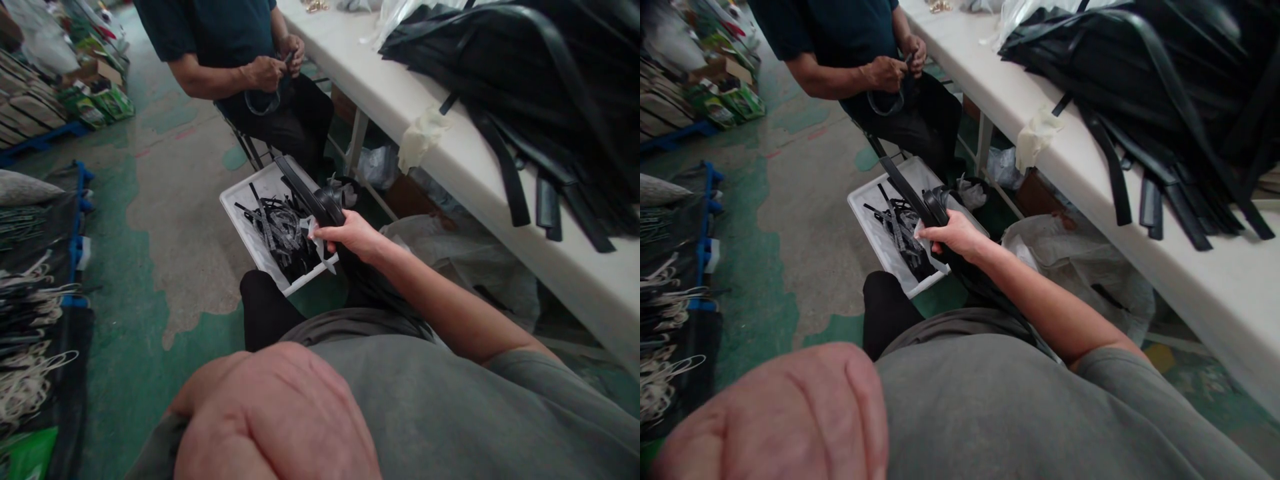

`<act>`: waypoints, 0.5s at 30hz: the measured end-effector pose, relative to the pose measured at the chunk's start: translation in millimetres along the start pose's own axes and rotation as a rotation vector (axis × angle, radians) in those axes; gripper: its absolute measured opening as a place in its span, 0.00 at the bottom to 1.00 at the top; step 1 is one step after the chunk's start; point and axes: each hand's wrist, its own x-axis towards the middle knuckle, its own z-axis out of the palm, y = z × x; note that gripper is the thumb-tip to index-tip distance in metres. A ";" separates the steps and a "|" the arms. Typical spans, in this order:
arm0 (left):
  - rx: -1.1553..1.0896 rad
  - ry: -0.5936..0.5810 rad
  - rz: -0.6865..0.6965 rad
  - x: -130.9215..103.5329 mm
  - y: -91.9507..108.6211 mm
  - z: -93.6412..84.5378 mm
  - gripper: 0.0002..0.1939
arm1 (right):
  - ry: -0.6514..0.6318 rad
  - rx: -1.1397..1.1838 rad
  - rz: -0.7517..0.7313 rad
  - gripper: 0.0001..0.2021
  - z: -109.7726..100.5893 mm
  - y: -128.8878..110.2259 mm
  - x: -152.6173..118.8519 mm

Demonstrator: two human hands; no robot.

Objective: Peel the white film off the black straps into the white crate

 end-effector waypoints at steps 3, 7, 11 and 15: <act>-0.251 0.420 -0.203 1.9 -32.0 10.4 0.07 | -0.008 0.015 -0.006 0.14 -1.0 -2.5 -4.0; -0.348 0.722 -0.616 -0.7 -108.1 40.1 0.15 | -0.008 0.030 -0.014 0.13 1.1 -1.9 -8.8; -0.195 0.601 -0.913 -8.9 -147.0 79.3 0.21 | 0.032 0.045 -0.029 0.13 10.4 1.9 -8.8; -0.269 0.574 -0.967 -14.0 -151.9 101.3 0.10 | 0.097 0.028 -0.021 0.14 14.0 2.1 -5.1</act>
